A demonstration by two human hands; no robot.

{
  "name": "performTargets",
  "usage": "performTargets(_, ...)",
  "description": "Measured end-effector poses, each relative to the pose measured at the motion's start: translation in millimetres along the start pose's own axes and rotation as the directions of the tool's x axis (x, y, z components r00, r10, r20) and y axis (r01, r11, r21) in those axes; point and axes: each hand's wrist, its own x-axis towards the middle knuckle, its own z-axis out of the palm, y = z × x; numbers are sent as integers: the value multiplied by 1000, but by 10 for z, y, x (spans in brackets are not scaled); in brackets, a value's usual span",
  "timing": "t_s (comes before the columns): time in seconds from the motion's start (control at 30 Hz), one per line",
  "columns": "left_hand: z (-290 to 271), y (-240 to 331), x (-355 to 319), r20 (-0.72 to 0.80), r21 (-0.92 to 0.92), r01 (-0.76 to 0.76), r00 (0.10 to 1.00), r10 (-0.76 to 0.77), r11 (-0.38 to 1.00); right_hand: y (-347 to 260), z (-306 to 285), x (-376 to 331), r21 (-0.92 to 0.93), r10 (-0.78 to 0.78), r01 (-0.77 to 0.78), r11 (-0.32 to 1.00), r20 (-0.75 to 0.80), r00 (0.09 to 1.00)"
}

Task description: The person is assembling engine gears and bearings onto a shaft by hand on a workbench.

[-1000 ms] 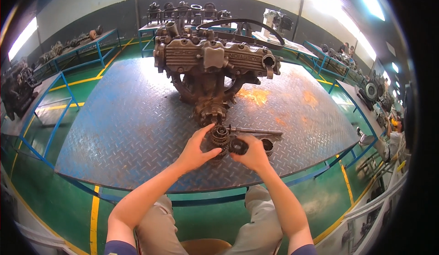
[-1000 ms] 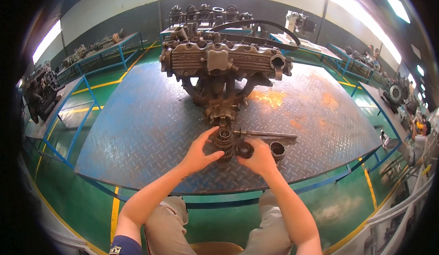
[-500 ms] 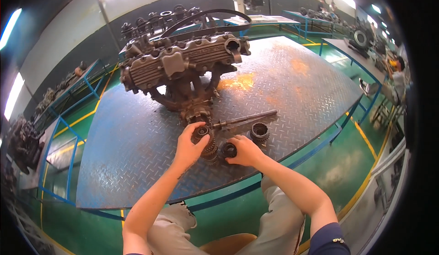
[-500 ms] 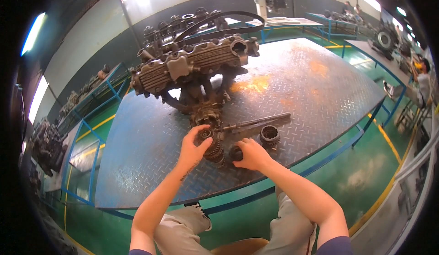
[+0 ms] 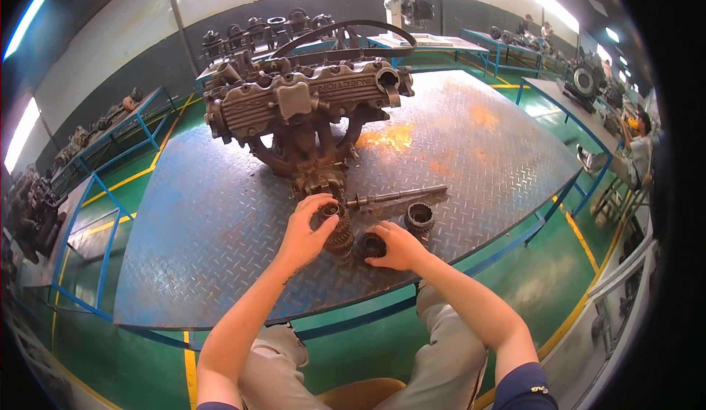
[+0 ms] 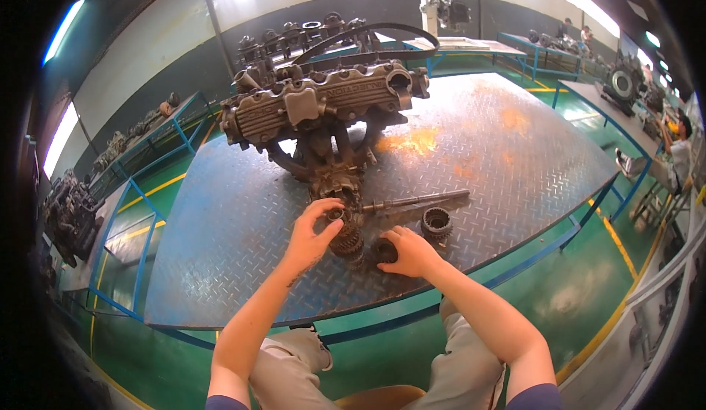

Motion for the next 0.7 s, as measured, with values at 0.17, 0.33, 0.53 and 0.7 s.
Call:
performTargets(0.17,-79,55,8,-79,-90,30,996,-37,995,-82,-12,0,16,-18,18,1000,0,1000)
performTargets(0.33,-305,-60,51,-209,185,-172,955,210,967,-57,-19,-26,-44,-78,77,996,-28,997)
performTargets(0.53,-651,-679,-218,-38,331,114,994,-107,937,-88,-35,26,-36,-52,51,998,-7,999)
performTargets(0.7,-508,-847,-447,256,539,139,913,-319,831,-57,-63,39,-75,-63,66,995,47,997)
